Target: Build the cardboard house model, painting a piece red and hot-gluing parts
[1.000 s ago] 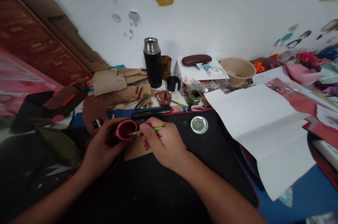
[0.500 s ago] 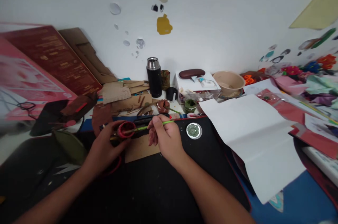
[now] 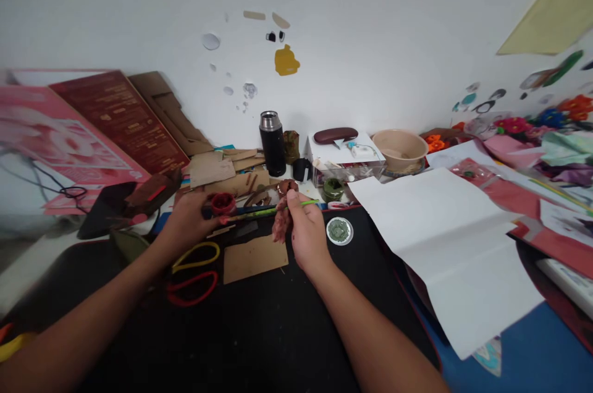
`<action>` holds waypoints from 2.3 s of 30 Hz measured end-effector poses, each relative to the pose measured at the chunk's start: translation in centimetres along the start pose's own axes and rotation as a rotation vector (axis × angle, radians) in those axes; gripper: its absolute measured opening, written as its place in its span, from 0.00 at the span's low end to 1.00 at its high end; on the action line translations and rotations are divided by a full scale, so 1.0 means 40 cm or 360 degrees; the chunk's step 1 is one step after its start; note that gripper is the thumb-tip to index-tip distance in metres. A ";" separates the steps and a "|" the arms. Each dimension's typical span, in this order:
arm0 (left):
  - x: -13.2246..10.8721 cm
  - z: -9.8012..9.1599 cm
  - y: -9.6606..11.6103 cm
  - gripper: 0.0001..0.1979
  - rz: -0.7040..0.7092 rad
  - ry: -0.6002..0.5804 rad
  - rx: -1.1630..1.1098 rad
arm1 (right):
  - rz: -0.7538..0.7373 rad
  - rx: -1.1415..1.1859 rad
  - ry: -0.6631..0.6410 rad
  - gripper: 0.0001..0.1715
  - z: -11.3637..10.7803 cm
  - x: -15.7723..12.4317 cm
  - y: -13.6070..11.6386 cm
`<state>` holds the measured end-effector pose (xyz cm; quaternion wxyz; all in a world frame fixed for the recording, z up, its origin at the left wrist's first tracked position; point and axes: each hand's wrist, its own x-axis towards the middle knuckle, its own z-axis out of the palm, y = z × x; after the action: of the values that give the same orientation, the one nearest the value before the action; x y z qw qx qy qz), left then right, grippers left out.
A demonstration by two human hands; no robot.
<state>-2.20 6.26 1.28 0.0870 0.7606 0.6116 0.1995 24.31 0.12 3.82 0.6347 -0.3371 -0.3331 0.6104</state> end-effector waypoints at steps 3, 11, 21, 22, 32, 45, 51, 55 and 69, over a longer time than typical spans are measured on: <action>0.016 0.041 -0.007 0.22 -0.0012 -0.0036 0.0300 | -0.0012 -0.0009 0.0032 0.29 -0.004 0.006 -0.002; -0.047 -0.016 -0.024 0.29 0.0184 0.0365 0.0062 | -0.0020 -0.0063 0.0015 0.29 -0.011 0.009 -0.007; -0.288 0.036 0.062 0.31 0.0486 -0.0067 -0.0192 | -0.0153 -0.0270 -0.0181 0.31 -0.013 -0.005 0.023; -0.286 0.048 0.060 0.32 0.0468 -0.0078 -0.0185 | -0.0157 -0.0326 -0.0171 0.31 -0.011 -0.006 0.029; -0.270 0.050 -0.003 0.37 0.0529 -0.0144 -0.0201 | -0.0079 -0.0539 -0.0031 0.31 -0.017 -0.047 -0.008; -0.268 0.076 0.028 0.38 0.0483 -0.0085 -0.0191 | -0.0038 -0.0889 0.0121 0.30 -0.037 -0.190 0.003; -0.278 0.078 0.028 0.36 0.0439 -0.0041 -0.0267 | -0.0158 -0.1206 -0.0144 0.28 -0.009 -0.204 0.054; -0.275 0.079 0.029 0.35 0.0422 -0.0042 -0.0264 | -0.0302 -0.1419 -0.0124 0.26 -0.036 -0.203 0.042; -0.283 0.078 0.027 0.39 0.0449 -0.0004 -0.0271 | -0.0298 -0.1433 -0.0277 0.24 -0.001 -0.211 0.060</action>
<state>-1.91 -4.56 -3.36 0.1231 0.8290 0.4796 0.2599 22.74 -8.23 1.72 0.4474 -0.4949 -0.6458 0.3712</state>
